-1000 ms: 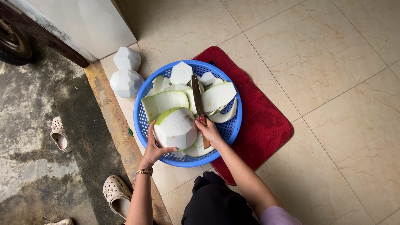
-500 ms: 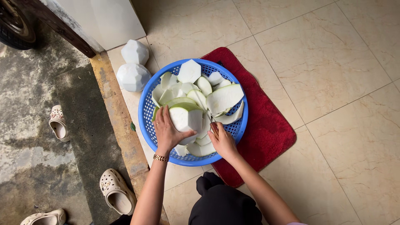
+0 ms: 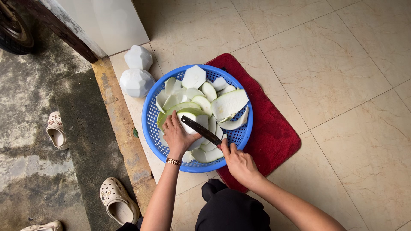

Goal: The person peels a large green fruit using a knife, placing the peels into a blue basket. They then gather the peeled fruits and place them into a bag.

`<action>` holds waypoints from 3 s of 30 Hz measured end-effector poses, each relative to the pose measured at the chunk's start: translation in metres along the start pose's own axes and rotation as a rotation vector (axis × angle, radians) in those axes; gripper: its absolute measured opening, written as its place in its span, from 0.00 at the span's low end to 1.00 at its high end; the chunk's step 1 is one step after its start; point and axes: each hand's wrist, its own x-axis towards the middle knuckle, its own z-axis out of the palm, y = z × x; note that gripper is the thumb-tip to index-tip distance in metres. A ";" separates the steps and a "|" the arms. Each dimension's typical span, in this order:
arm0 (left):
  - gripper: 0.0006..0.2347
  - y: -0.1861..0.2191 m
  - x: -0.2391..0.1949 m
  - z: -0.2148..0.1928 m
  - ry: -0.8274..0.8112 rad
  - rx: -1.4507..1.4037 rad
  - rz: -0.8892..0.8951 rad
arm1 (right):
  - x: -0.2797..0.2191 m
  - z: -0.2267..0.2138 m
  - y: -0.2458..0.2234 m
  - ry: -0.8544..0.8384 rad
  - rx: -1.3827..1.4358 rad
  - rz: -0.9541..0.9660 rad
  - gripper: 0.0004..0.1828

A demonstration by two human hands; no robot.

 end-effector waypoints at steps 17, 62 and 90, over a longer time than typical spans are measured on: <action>0.53 -0.025 0.010 -0.004 0.019 -0.152 0.058 | 0.066 0.065 0.028 -0.045 0.409 0.162 0.24; 0.53 -0.019 -0.084 -0.003 0.099 -0.348 -0.119 | 0.107 0.110 0.037 0.004 1.282 0.266 0.15; 0.66 -0.013 0.016 -0.002 -0.136 -0.036 -0.093 | 0.008 0.040 -0.048 0.139 0.349 0.197 0.25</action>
